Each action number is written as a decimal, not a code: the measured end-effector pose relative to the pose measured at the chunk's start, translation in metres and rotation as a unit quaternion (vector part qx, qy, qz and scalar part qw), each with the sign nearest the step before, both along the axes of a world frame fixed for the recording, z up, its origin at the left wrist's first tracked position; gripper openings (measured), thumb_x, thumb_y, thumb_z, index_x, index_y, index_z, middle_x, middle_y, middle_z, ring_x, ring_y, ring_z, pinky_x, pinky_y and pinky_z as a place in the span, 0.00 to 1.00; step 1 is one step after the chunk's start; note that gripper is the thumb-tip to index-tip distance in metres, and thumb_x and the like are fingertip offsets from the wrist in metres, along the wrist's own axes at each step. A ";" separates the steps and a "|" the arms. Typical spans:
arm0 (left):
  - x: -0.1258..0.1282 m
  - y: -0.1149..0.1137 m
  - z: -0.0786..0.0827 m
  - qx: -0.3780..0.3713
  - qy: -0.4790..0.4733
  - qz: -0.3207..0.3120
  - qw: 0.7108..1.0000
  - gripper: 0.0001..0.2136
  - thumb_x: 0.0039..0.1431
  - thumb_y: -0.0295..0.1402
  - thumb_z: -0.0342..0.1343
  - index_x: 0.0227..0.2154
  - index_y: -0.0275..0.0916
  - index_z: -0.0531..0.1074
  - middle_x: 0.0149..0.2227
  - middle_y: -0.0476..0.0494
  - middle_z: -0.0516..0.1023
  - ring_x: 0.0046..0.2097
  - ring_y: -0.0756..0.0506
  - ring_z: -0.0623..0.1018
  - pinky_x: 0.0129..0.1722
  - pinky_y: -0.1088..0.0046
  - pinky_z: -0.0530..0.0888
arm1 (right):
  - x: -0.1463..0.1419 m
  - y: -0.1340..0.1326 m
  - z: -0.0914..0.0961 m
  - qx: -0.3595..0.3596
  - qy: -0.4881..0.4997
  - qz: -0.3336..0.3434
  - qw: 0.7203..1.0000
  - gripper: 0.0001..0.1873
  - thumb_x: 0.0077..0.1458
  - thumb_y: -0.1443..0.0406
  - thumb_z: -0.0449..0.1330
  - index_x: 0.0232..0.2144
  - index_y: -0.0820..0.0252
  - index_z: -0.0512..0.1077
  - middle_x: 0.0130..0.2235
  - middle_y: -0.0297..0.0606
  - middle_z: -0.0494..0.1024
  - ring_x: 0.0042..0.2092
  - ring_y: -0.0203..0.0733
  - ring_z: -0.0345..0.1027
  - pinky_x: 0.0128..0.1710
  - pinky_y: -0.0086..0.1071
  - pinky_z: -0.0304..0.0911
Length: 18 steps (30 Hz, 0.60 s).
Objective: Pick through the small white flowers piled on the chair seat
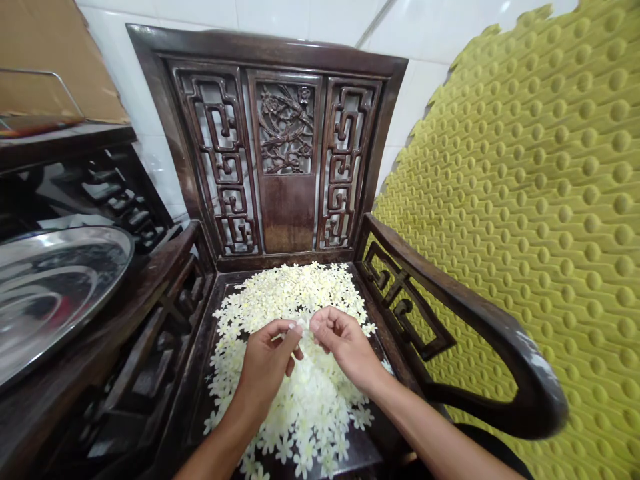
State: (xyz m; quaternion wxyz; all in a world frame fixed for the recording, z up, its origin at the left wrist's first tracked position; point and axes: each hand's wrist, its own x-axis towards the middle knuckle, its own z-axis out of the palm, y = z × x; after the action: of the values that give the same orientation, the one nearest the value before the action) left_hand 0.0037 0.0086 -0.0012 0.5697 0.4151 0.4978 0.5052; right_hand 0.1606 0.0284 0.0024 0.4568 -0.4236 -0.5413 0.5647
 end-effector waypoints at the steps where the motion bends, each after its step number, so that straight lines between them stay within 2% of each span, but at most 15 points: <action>1: -0.001 0.000 0.000 0.000 0.010 0.007 1.000 0.13 0.56 0.42 0.62 0.29 0.36 0.74 0.20 0.51 0.72 0.19 0.53 0.66 0.18 0.79 0.60 | 0.001 0.001 0.000 0.011 -0.008 -0.018 1.000 0.16 0.58 0.53 0.63 0.31 0.60 0.71 0.26 0.29 0.67 0.27 0.34 0.57 0.27 0.28 0.53; 6: -0.005 0.002 0.000 -0.028 0.007 0.049 0.998 0.13 0.51 0.42 0.65 0.29 0.37 0.74 0.18 0.53 0.70 0.17 0.55 0.63 0.17 0.80 0.57 | 0.006 0.004 0.000 0.044 -0.033 -0.062 0.997 0.14 0.58 0.54 0.63 0.30 0.59 0.72 0.24 0.29 0.65 0.25 0.34 0.56 0.24 0.28 0.53; 9: -0.004 0.002 0.001 -0.044 -0.036 0.031 0.998 0.13 0.50 0.42 0.66 0.28 0.37 0.74 0.17 0.55 0.68 0.18 0.55 0.62 0.17 0.81 0.55 | 0.005 -0.001 -0.001 0.094 -0.071 -0.070 0.991 0.12 0.60 0.56 0.61 0.33 0.58 0.74 0.25 0.31 0.69 0.23 0.34 0.60 0.23 0.29 0.57; 14: -0.001 0.002 0.003 -0.056 -0.152 -0.018 0.987 0.11 0.52 0.39 0.65 0.29 0.36 0.74 0.29 0.50 0.73 0.22 0.56 0.66 0.17 0.82 0.54 | 0.002 -0.011 0.004 0.220 -0.185 -0.055 0.956 0.08 0.63 0.62 0.58 0.37 0.56 0.77 0.33 0.37 0.79 0.31 0.40 0.72 0.34 0.34 0.66; 16: -0.001 0.002 0.003 -0.060 -0.172 -0.024 0.983 0.10 0.53 0.37 0.65 0.27 0.35 0.73 0.27 0.51 0.71 0.22 0.57 0.65 0.17 0.82 0.54 | 0.001 -0.013 0.007 0.248 -0.210 -0.057 0.944 0.07 0.62 0.64 0.58 0.37 0.56 0.78 0.34 0.38 0.80 0.35 0.43 0.74 0.38 0.36 0.66; 18: -0.001 0.001 0.003 -0.061 -0.183 -0.023 0.981 0.10 0.54 0.37 0.65 0.27 0.35 0.73 0.25 0.53 0.69 0.22 0.57 0.65 0.18 0.82 0.55 | 0.001 -0.014 0.009 0.250 -0.206 -0.057 0.944 0.07 0.62 0.66 0.58 0.37 0.56 0.77 0.36 0.39 0.81 0.38 0.44 0.74 0.41 0.37 0.67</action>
State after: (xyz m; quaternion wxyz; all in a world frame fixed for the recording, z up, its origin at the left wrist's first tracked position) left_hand 0.0026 0.0100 0.0021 0.6871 0.2917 0.4049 0.5280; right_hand 0.1615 0.0149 0.0118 0.4582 -0.4327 -0.7223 0.2847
